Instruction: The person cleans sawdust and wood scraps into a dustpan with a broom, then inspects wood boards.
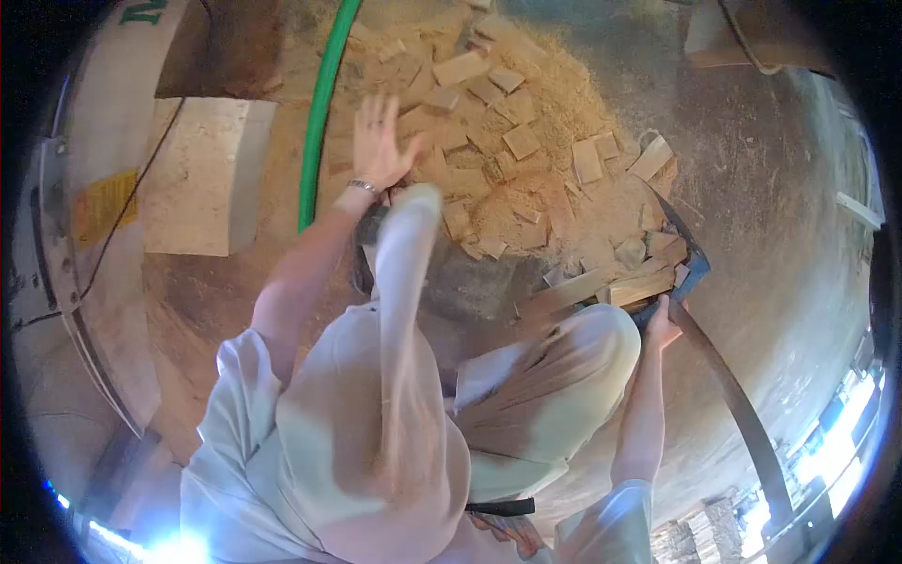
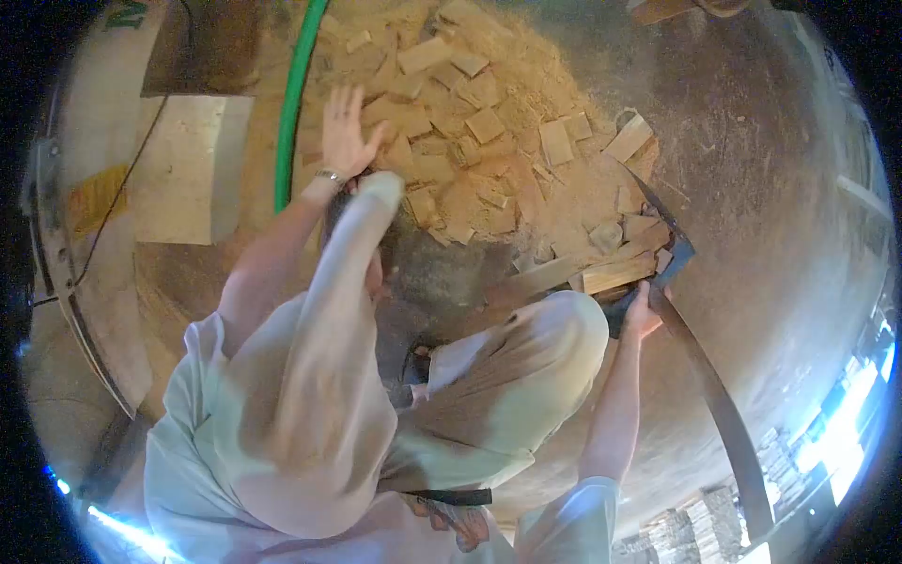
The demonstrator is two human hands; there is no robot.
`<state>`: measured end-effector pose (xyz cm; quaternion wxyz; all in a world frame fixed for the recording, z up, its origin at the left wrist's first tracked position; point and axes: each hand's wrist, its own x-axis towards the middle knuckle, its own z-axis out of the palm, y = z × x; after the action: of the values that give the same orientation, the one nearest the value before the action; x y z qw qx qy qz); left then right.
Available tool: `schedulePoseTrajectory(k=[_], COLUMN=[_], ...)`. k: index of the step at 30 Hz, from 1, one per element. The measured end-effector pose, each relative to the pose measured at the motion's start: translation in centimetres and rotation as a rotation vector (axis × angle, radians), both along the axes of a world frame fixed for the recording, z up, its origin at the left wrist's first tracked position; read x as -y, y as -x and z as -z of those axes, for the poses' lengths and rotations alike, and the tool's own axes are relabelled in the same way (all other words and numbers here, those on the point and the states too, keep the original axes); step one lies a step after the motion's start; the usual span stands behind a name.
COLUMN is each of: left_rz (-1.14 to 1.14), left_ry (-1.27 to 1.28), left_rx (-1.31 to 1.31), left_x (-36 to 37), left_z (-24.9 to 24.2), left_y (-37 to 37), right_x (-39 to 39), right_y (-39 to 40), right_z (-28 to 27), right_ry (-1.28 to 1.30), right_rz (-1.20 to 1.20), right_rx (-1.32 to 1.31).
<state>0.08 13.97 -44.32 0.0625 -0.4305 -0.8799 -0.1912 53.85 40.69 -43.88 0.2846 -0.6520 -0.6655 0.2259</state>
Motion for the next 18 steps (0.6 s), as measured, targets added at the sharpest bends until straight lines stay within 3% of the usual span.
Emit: schedulePoseTrajectory(k=[3, 8, 12, 15, 18], left_rz=[0.172, 0.229, 0.082, 0.166, 0.22], left_ry=[-0.048, -0.059, -0.003, 0.131, 0.078], left_rx=[0.105, 0.181, 0.263, 0.465, 0.569], left_x=[-2.6, -6.5, -7.7, -7.9, -8.6], left_z=[-0.3, -1.4, -2.3, -4.4, -6.5], left_y=[-2.2, -5.9, -8.4, -10.2, -15.0], right_x=[0.7, 0.8, 2.9, 4.3, 5.0], right_y=[0.9, 0.7, 1.8, 3.7, 5.6], right_z=[-1.9, -1.6, -2.1, -5.2, -6.9], right_ry=[0.084, 0.065, 0.085, 0.178, 0.175], right_rz=[-0.016, 0.002, 0.08, 0.091, 0.086], right_rx=[0.038, -0.031, -0.109, -0.178, -0.227])
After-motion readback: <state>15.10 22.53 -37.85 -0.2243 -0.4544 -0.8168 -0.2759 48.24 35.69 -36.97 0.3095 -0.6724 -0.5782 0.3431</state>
